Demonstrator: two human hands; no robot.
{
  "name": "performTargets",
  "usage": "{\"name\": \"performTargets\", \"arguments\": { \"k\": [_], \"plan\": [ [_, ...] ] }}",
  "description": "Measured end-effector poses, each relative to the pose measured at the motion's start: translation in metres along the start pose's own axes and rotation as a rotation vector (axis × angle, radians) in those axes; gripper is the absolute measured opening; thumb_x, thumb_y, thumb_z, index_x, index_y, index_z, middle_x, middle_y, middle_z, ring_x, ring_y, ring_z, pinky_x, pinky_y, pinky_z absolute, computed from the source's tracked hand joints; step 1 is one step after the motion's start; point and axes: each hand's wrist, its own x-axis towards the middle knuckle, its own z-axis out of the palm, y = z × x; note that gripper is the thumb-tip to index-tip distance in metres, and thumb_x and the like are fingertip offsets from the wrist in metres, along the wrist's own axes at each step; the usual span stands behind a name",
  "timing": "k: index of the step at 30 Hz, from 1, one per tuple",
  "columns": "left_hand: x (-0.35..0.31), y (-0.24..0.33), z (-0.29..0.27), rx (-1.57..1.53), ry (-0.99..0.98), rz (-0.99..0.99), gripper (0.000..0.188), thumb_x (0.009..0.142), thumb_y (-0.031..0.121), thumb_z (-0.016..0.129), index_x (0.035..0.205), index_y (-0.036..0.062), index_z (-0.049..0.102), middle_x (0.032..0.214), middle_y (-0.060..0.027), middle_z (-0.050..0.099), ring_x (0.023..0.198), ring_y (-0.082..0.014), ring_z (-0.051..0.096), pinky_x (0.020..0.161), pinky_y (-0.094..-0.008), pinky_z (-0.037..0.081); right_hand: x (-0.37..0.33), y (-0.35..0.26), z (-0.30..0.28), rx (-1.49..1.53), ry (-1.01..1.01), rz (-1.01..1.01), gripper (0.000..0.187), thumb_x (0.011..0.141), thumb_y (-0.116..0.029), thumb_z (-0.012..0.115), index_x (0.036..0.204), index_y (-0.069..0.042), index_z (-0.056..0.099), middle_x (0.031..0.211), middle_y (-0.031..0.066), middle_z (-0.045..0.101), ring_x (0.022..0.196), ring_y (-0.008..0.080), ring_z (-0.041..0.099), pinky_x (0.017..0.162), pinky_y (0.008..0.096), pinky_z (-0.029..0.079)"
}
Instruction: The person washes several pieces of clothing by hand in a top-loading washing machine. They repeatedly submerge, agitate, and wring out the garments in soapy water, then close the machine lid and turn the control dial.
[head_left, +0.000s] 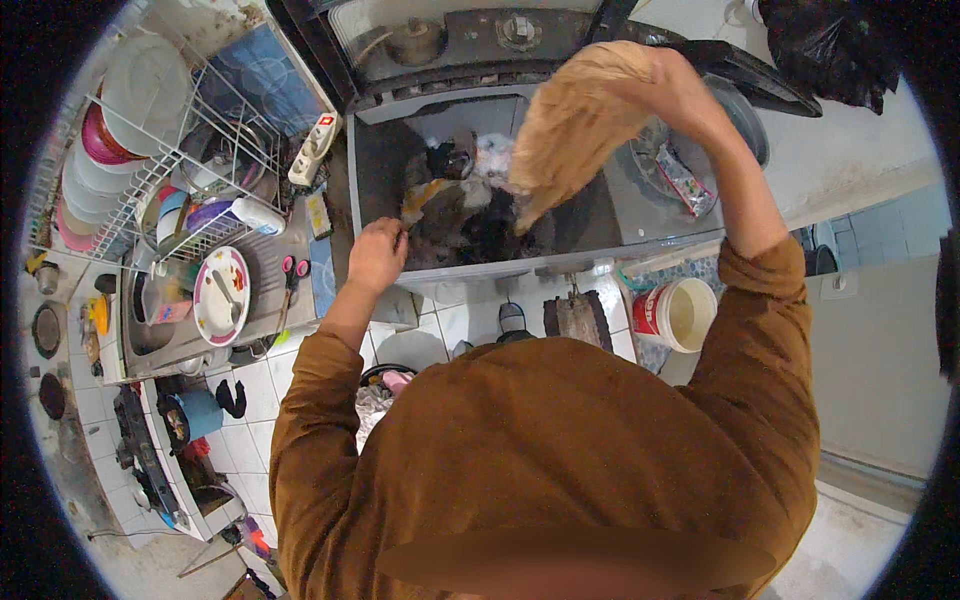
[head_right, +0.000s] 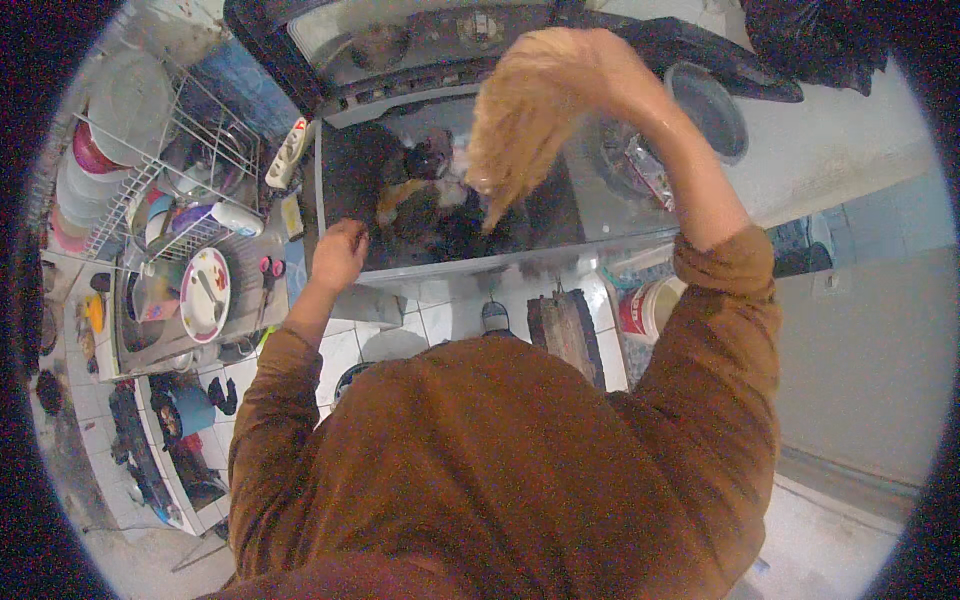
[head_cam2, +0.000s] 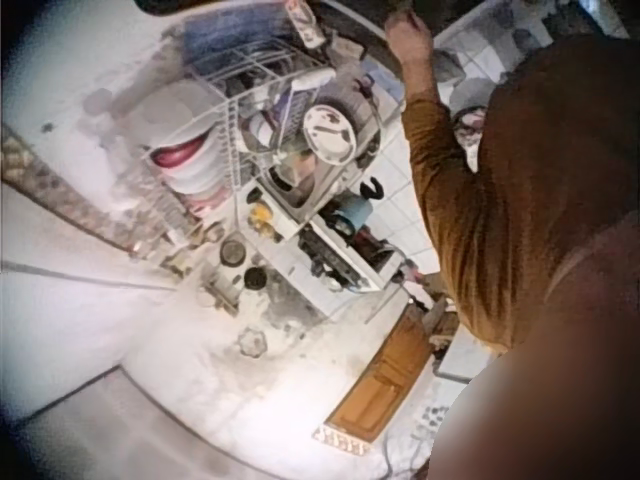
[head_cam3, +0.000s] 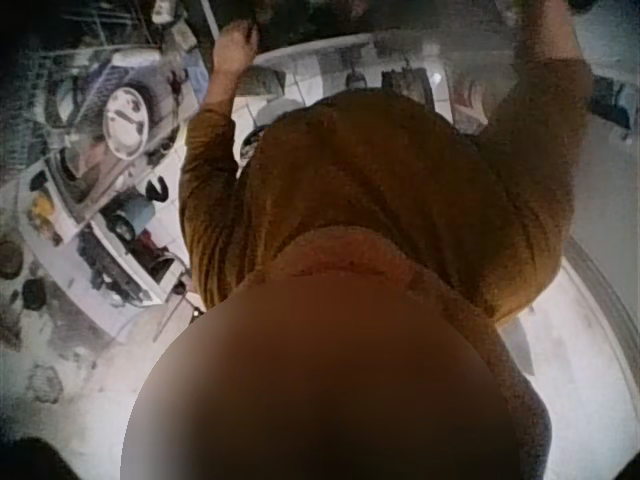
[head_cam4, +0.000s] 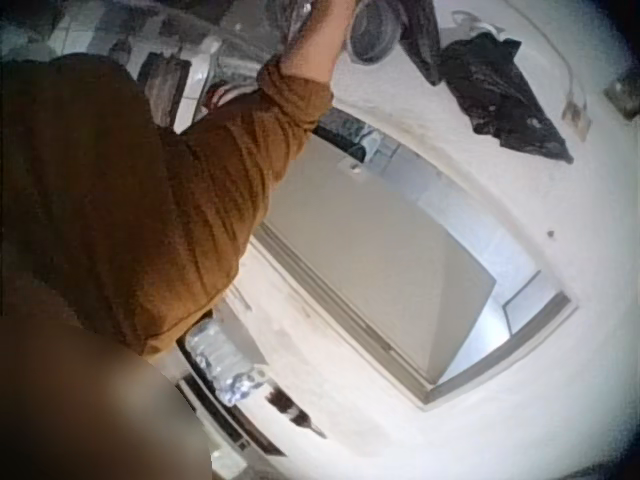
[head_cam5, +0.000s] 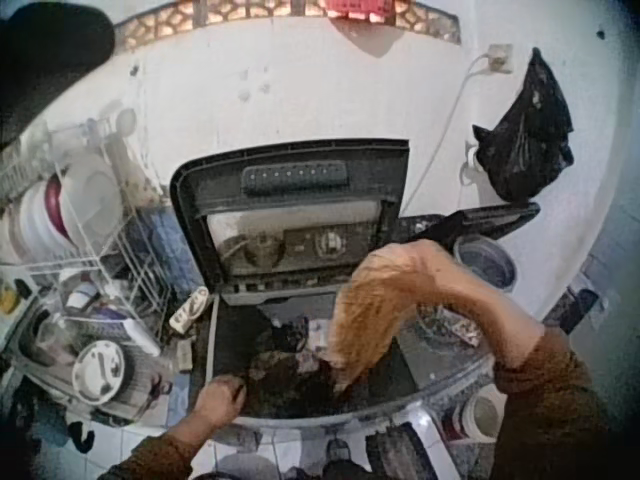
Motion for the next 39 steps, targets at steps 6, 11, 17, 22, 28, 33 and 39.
{"name": "performTargets", "arguments": {
  "k": [6,11,17,22,28,33,39],
  "plan": [
    [0.006,-0.006,-0.008,-0.035,0.128,0.168,0.02,0.077,0.009,0.058,0.096,0.0029,0.057,0.105,-0.0166,0.054,0.099,-0.0339,0.052,0.085,-0.04,0.044,-0.049,0.032,-0.006,-0.664,0.182,0.226,0.03,0.08,-0.027,0.054,0.098,-0.004,0.057,0.098,0.0165,0.059,0.09,0.0343,0.056,0.076,0.0394,0.045],
    [0.058,0.015,-0.069,0.011,0.307,0.322,0.025,0.075,0.008,0.062,0.099,0.0033,0.056,0.113,-0.0168,0.051,0.104,-0.0352,0.05,0.089,-0.04,0.042,-0.124,0.176,0.077,-0.817,0.028,0.22,0.026,0.081,-0.025,0.055,0.097,-0.004,0.058,0.097,0.0183,0.058,0.092,0.0333,0.056,0.075,0.0415,0.045],
    [0.108,0.053,-0.158,0.193,0.545,0.457,0.029,0.073,0.01,0.064,0.101,0.0043,0.056,0.118,-0.0164,0.049,0.107,-0.0352,0.048,0.09,-0.0405,0.04,-0.118,0.183,0.067,-0.668,-0.234,0.347,0.031,0.077,-0.028,0.06,0.095,-0.003,0.061,0.09,0.0191,0.062,0.087,0.0341,0.06,0.073,0.0435,0.048],
    [0.152,0.08,-0.209,0.37,0.751,0.587,0.038,0.076,0.014,0.064,0.111,0.006,0.053,0.127,-0.0143,0.045,0.115,-0.0344,0.044,0.096,-0.0413,0.037,-0.082,0.1,0.028,-0.641,-0.366,0.392,0.04,0.08,-0.032,0.059,0.108,-0.003,0.059,0.093,0.0203,0.062,0.084,0.0337,0.06,0.072,0.0439,0.047],
    [0.203,0.106,-0.249,0.565,0.877,0.452,0.059,0.081,0.026,0.059,0.132,0.0081,0.034,0.131,-0.019,0.037,0.123,-0.0393,0.031,0.101,-0.0511,0.027,-0.021,-0.009,-0.049,-0.13,-0.069,0.0,0.031,0.086,-0.023,0.055,0.111,-0.004,0.059,0.091,0.0112,0.065,0.069,0.0164,0.061,0.065,0.0269,0.048],
    [0.24,0.097,-0.269,0.558,0.8,0.2,0.057,0.086,0.036,0.052,0.132,0.0075,0.033,0.118,-0.0205,0.05,0.114,-0.0348,0.044,0.101,-0.0513,0.025,0.046,-0.026,-0.136,-0.121,0.052,-0.067,0.032,0.089,-0.026,0.051,0.11,-0.004,0.06,0.084,0.0069,0.064,0.06,0.0126,0.055,0.058,0.0252,0.046],
    [0.251,0.097,-0.245,0.345,0.406,0.121,0.059,0.085,0.037,0.053,0.132,0.0076,0.033,0.103,-0.021,0.058,0.102,-0.0293,0.054,0.096,-0.0559,0.029,0.137,0.039,-0.188,-0.196,0.125,0.103,0.028,0.087,-0.022,0.054,0.098,0.003,0.062,0.075,0.0126,0.063,0.066,0.0178,0.061,0.05,0.0313,0.049]
  ]
}}
